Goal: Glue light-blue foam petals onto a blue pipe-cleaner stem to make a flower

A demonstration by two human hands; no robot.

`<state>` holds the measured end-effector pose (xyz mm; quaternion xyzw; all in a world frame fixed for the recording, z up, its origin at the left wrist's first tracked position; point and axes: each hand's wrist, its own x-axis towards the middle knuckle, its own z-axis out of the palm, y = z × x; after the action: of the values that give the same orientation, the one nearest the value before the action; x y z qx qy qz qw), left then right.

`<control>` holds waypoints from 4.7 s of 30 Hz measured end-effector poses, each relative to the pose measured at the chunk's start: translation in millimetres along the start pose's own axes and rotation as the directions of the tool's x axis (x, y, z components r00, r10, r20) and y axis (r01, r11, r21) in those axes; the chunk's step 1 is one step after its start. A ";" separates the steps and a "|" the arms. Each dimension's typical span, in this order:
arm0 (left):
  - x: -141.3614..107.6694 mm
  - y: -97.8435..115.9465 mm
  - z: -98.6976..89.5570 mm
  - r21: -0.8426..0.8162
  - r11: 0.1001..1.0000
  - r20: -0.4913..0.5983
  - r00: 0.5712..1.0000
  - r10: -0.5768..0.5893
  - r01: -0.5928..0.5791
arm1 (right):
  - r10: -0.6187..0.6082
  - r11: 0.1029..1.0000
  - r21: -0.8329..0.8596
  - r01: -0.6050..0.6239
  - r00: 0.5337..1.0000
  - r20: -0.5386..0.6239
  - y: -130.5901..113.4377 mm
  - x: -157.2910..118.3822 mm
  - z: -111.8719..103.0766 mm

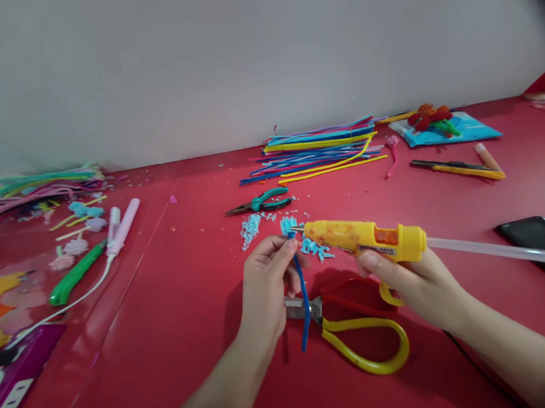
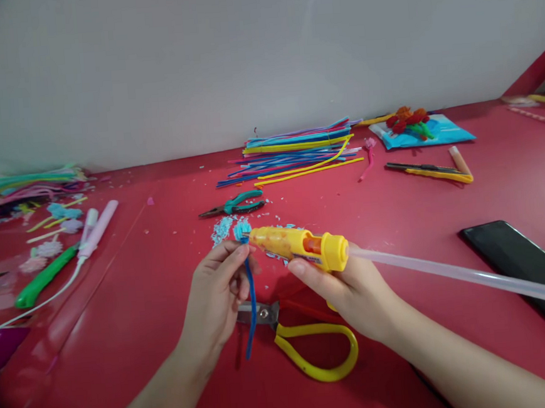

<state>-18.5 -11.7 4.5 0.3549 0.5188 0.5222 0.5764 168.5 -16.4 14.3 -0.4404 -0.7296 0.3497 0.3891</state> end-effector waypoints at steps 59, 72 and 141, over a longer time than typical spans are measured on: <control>0.4 -0.8 -0.8 -0.056 0.998 0.009 1.000 0.001 0.000 | 0.008 0.981 -0.195 -0.002 1.000 0.027 -3.5 1.1 1.2; -0.3 2.2 1.9 -0.090 0.996 0.000 1.000 -0.022 0.022 | 0.097 0.980 -0.178 -0.092 0.995 0.018 -5.7 0.9 1.9; -8.7 -2.5 8.9 -0.145 0.983 0.278 0.958 -0.066 0.109 | 0.226 0.825 0.452 -0.339 0.931 0.286 16.0 18.7 10.9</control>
<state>-8.6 -19.5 6.0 0.3530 0.4068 0.4819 0.6912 159.1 4.7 0.5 -0.3883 -0.5805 0.6249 0.3490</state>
